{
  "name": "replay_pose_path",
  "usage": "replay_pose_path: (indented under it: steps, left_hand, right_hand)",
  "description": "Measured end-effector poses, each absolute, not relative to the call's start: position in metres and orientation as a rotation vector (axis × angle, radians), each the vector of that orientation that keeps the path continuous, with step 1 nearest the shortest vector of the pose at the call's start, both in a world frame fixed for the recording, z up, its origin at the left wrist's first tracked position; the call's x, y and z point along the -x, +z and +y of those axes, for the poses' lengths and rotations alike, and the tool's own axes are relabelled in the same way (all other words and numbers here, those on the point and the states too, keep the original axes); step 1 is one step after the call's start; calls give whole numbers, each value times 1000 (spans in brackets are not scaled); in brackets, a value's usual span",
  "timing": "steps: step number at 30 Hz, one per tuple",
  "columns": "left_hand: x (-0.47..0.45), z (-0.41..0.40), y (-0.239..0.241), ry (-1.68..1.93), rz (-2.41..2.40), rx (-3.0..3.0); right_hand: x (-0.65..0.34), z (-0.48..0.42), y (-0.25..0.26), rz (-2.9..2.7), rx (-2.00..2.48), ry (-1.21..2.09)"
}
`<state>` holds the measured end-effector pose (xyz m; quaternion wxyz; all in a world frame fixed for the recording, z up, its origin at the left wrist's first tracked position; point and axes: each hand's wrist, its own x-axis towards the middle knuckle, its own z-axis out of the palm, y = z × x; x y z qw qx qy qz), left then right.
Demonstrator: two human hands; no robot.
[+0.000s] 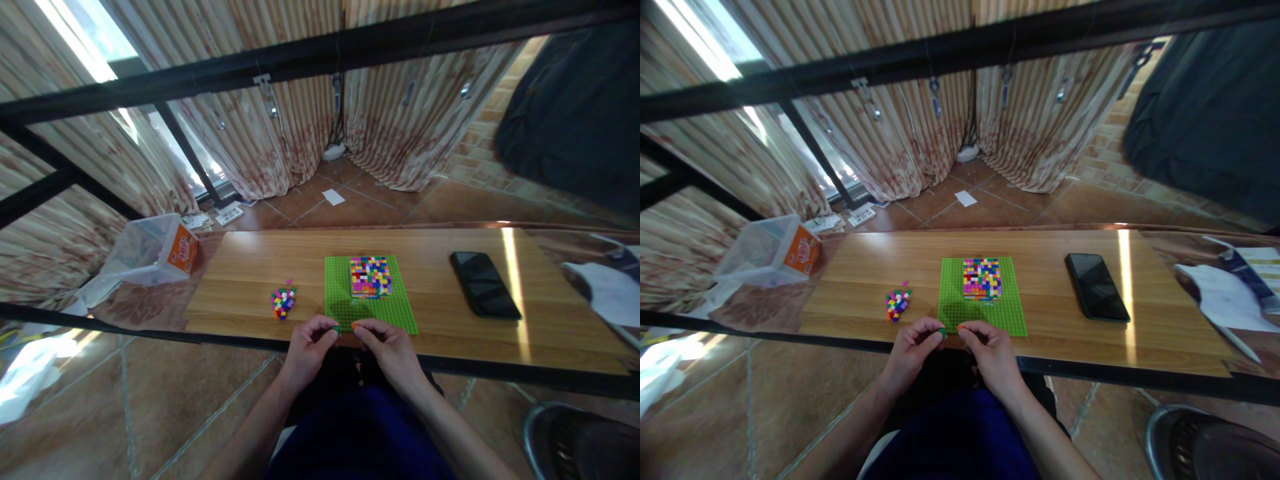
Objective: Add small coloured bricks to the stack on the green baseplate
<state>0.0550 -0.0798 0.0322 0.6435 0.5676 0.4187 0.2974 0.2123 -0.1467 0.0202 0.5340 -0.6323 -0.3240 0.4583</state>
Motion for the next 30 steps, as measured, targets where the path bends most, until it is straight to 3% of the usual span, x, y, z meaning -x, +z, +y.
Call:
replay_pose_path:
  steps: [5, 10, 20, 30]
  left_hand:
    - [-42, -63, 15, 815, 1093, -1405]
    - [-38, -53, 8, 860, 1135, -1412]
    - [-59, -66, 24, 633, 927, -702]
    - [-64, -67, 21, 571, 924, -759]
  right_hand:
    - [-250, -145, 21, -999, 1660, 677]
    - [-260, -136, 31, -1115, 1761, 484]
    - [-197, -117, 31, -1501, 1639, 573]
    - [-198, -118, 26, -1605, 1645, 578]
